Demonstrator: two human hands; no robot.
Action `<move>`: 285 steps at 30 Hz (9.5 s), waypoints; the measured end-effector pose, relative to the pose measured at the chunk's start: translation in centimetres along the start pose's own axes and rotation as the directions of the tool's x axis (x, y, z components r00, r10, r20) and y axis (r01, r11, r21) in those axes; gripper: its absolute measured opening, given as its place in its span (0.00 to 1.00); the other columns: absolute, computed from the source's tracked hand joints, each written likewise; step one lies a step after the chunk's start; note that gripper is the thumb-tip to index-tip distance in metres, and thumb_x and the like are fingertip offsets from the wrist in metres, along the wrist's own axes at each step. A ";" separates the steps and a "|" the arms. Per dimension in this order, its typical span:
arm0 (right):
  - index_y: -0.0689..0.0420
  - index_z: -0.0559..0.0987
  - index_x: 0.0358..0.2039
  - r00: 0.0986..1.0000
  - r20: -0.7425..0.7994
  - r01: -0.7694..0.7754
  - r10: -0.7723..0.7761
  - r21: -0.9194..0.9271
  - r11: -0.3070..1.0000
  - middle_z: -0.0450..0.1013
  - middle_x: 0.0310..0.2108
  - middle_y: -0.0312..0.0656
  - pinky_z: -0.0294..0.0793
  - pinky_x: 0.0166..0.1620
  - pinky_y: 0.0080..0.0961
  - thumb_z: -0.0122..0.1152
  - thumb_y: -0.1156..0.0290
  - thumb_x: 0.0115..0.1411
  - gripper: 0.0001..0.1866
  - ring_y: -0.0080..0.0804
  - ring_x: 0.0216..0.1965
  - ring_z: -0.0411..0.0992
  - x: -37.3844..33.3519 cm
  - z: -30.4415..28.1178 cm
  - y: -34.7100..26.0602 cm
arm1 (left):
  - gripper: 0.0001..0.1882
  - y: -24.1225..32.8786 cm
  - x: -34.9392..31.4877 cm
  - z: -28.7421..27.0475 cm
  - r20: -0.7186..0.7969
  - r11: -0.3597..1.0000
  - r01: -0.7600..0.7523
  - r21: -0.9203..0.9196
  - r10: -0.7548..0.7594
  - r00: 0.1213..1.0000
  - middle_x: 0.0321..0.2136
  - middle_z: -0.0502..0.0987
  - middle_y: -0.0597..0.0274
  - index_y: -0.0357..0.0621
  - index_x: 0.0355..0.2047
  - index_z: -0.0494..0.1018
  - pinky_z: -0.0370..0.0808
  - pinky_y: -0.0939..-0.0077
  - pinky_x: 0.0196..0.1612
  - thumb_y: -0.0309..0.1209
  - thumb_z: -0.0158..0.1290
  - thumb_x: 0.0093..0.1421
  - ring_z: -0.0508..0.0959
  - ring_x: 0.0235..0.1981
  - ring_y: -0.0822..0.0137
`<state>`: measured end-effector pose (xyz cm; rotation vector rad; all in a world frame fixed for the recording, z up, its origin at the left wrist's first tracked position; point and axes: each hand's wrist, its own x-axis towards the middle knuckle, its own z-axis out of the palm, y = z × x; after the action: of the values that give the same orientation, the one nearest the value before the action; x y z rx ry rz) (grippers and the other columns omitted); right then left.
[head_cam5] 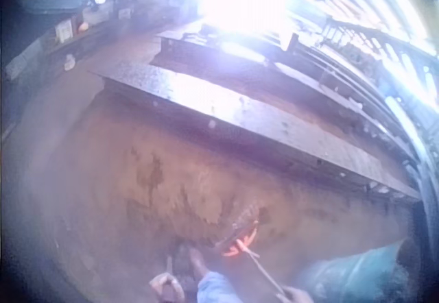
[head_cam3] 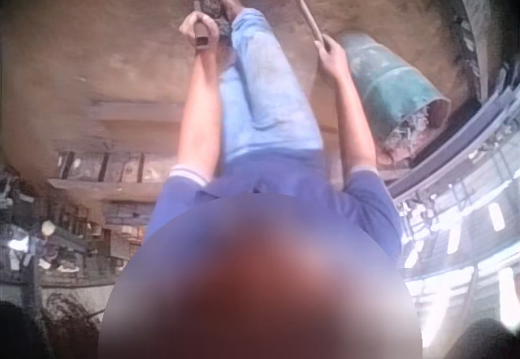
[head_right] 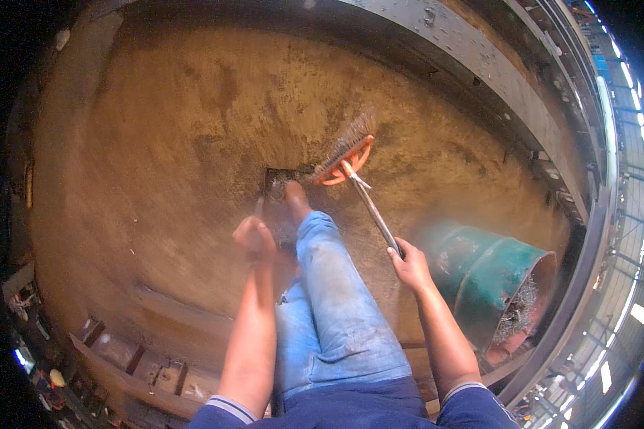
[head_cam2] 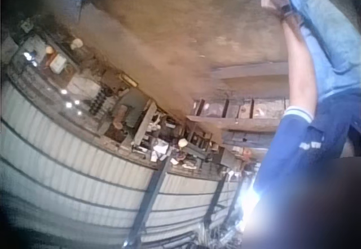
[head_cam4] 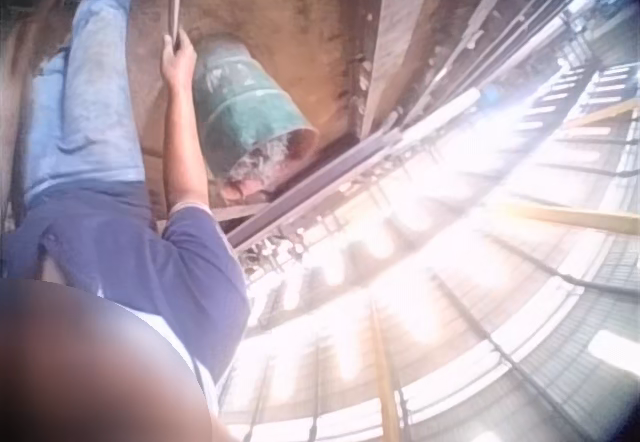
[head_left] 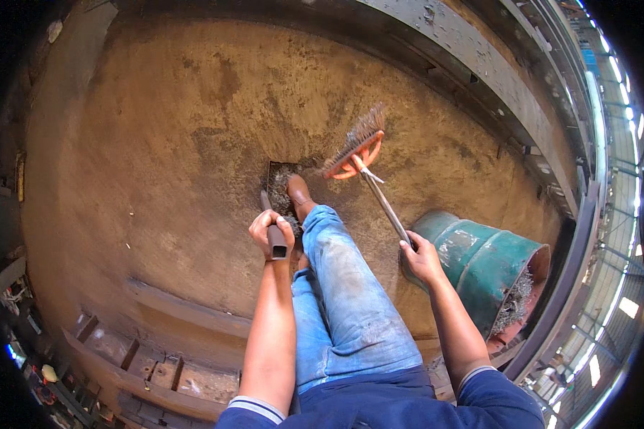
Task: The person sweeps metal shavings and debris from the workshop floor using a broom and dustpan, then transfers the collected material into a large green barrel. The person moves between different areas of the floor to gather scattered piles of debris.
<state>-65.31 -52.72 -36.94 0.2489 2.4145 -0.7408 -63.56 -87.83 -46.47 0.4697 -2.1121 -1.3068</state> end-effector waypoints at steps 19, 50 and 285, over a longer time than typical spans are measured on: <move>0.58 0.77 0.52 0.977 0.125 -0.153 0.173 -0.154 0.976 0.79 0.41 0.56 0.75 0.48 0.39 0.59 0.60 0.64 0.20 0.51 0.44 0.78 3.5 -2.1 9.8 | 0.15 -10.2 1.2 -0.3 0.094 0.873 0.422 -0.244 -0.412 0.906 0.17 0.65 0.72 0.42 0.16 0.64 0.61 0.78 0.28 0.27 0.57 0.55 0.64 0.23 0.78; 0.58 0.83 0.39 0.630 0.079 -0.769 0.773 0.205 0.605 0.79 0.37 0.57 0.77 0.44 0.46 0.61 0.67 0.55 0.13 0.57 0.42 0.78 -51.9 26.7 42.0 | 0.18 64.6 4.9 1.4 0.266 0.881 -0.106 -0.462 0.251 0.931 0.11 0.60 0.73 0.53 0.17 0.64 0.60 0.77 0.20 0.31 0.62 0.58 0.60 0.12 0.76; 0.41 0.60 0.62 0.907 0.361 0.351 -0.216 -0.367 0.862 0.76 0.37 0.59 0.75 0.45 0.47 0.43 0.61 0.64 0.25 0.59 0.40 0.77 7.5 42.6 10.3 | 0.15 -16.9 -47.9 -28.3 -0.410 0.499 0.866 -0.013 -0.793 0.451 0.49 0.80 0.53 0.35 0.46 0.79 0.70 0.65 0.60 0.25 0.49 0.61 0.76 0.54 0.59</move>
<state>-47.18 -68.12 -74.46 -0.3891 2.2554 -0.3214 -9.13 -86.81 -66.85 1.9075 -1.6722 -1.3071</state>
